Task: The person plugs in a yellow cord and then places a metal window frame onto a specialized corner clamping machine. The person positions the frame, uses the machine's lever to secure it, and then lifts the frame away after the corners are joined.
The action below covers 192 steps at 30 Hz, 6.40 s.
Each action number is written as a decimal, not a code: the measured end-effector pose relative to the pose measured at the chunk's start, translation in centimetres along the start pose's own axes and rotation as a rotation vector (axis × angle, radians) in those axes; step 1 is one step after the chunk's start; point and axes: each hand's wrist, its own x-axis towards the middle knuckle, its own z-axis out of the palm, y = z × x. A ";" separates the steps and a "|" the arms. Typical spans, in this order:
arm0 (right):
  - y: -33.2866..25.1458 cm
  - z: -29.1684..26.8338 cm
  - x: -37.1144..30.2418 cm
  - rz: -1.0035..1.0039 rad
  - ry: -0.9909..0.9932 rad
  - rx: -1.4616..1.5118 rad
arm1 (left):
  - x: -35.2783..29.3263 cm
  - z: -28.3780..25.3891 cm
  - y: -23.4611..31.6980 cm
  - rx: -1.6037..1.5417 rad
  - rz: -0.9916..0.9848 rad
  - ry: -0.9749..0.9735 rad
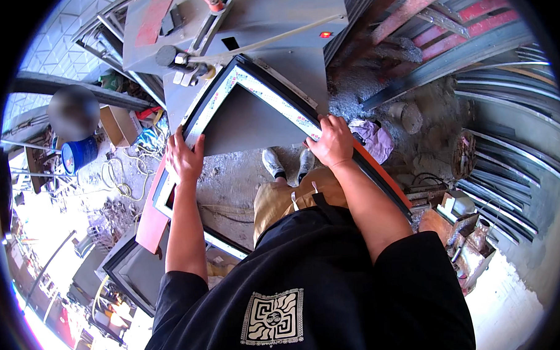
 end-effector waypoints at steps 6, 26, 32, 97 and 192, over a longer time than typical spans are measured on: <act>-0.4 -0.2 0.3 -0.018 0.022 -0.011 | 0.6 -1.3 -0.5 -0.093 -0.027 -0.129; 0.5 0.4 0.1 -0.004 0.007 -0.016 | 10.6 -11.6 13.5 -0.747 0.264 -0.002; 0.4 0.3 0.1 0.024 -0.051 0.007 | 11.3 -11.6 13.6 -0.713 0.260 -0.010; 0.4 1.2 -0.2 -0.037 -0.028 -0.070 | 1.4 -1.4 -2.4 -0.112 0.047 -0.138; 0.1 1.0 -0.1 -0.040 -0.053 -0.069 | 0.9 -1.2 -2.9 -0.145 0.088 -0.075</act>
